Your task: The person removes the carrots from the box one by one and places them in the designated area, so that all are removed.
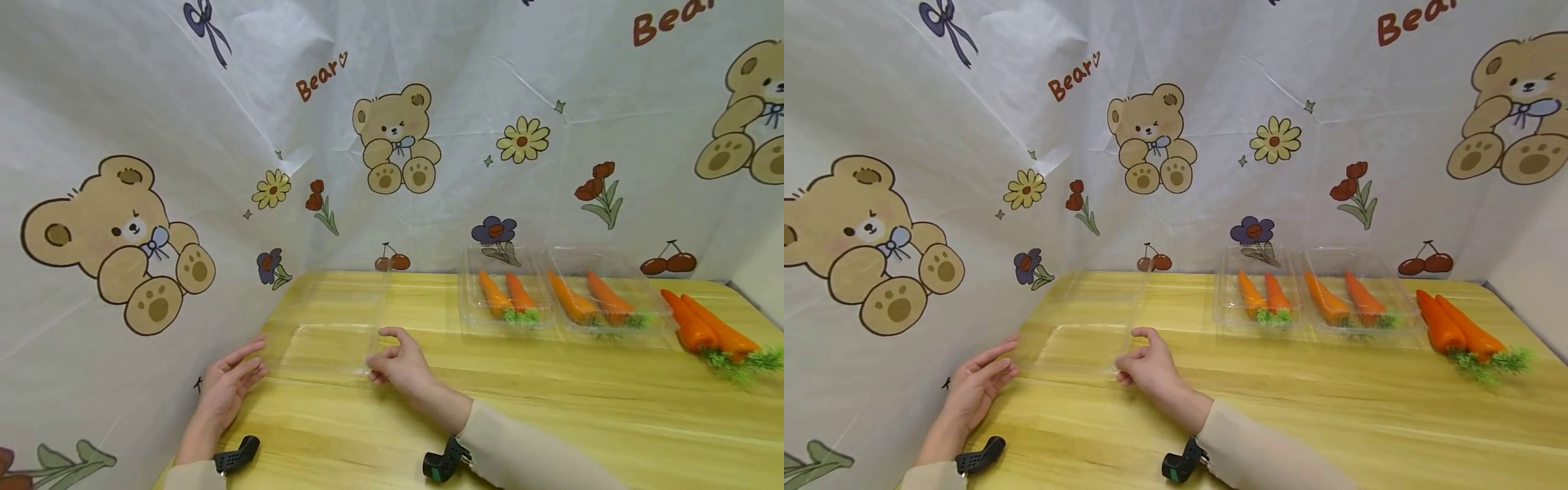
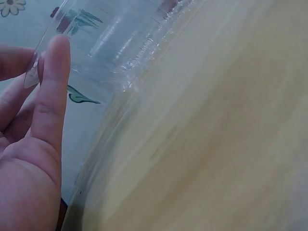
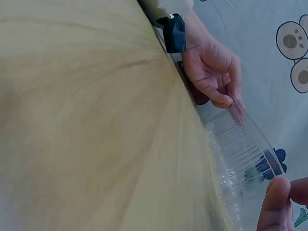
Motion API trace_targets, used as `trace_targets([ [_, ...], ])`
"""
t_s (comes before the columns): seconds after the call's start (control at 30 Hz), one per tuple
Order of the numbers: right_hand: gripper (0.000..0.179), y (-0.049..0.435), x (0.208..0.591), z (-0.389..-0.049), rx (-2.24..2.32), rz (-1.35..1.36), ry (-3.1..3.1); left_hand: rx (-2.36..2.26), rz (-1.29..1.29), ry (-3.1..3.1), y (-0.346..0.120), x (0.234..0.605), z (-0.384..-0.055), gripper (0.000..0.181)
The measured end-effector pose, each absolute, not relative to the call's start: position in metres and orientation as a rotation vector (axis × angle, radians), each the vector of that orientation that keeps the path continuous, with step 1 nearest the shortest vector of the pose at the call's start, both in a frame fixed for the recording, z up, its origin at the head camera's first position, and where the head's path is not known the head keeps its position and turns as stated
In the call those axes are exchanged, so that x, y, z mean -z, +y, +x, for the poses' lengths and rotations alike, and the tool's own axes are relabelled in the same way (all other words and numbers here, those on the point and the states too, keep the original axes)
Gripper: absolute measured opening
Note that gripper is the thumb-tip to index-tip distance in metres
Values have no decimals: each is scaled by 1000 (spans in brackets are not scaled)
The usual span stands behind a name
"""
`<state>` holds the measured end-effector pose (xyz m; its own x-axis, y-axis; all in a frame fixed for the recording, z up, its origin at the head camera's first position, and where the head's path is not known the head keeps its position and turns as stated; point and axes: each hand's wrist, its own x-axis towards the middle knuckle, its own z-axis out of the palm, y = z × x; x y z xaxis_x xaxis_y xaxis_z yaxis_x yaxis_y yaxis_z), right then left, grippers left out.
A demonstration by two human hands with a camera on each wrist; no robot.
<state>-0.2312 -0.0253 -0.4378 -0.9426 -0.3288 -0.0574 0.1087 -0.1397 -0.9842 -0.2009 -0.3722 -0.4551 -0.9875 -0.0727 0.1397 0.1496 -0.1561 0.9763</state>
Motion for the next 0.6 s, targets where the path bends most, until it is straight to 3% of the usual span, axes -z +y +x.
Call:
trace_targets([
  [0.6,68,-61,438,-228,2258,-221,1774,2289,122,-1754,-378,450,-200,33],
])
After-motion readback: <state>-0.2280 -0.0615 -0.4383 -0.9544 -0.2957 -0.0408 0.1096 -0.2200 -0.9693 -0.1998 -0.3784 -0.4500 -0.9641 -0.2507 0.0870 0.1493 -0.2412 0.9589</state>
